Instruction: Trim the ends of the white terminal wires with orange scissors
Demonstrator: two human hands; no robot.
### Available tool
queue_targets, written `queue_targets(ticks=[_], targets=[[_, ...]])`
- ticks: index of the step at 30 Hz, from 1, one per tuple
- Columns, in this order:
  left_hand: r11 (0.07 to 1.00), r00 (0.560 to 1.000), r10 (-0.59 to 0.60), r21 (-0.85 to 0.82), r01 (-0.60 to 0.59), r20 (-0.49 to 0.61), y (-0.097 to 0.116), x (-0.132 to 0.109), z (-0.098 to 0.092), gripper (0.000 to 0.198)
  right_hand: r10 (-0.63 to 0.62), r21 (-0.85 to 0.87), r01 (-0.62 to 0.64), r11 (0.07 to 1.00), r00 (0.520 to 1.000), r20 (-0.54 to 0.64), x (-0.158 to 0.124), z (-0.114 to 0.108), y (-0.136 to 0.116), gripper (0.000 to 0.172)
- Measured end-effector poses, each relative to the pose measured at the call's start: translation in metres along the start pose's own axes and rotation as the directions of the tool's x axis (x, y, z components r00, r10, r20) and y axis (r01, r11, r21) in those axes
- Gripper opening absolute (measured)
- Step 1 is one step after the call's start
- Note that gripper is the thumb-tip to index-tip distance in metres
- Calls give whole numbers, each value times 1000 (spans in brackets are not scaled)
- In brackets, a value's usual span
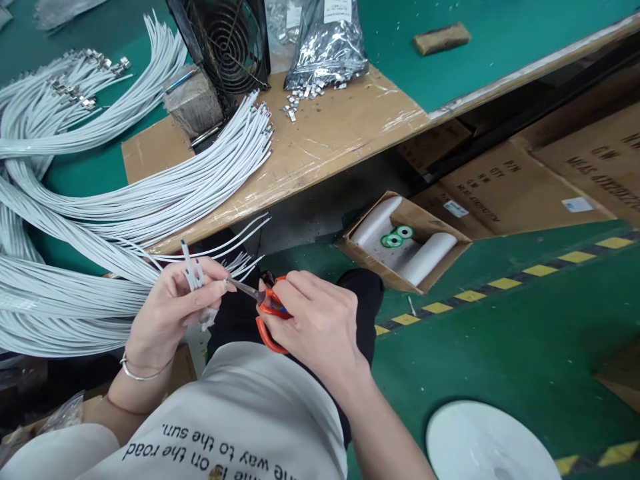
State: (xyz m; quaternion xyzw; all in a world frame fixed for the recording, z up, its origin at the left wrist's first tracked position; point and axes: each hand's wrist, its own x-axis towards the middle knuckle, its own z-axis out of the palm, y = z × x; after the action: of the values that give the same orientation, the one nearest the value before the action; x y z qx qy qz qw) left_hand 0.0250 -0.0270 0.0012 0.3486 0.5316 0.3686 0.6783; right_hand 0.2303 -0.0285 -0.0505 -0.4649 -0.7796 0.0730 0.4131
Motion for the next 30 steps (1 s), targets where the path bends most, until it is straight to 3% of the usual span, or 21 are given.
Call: queue_targets(ticks=[9,14,20,30], targets=[[998,1000,21,-52,-20,15,-1,0,2,21,-17,-3,18,1000,998,53,0,-2,3,44],[995,996,92,-27,-92,-11,-3,0,4,14,-11,-33,15,999,995,99,1,-7,4,45],[998,998,63,-29,-63,-3,-5,0,3,14,-63,-65,65,996,997,35,0,-3,5,46],[997,998,61,-42,-61,-2,-3,-1,3,16,-25,-24,25,999,1000,6,-2,2,4,46]])
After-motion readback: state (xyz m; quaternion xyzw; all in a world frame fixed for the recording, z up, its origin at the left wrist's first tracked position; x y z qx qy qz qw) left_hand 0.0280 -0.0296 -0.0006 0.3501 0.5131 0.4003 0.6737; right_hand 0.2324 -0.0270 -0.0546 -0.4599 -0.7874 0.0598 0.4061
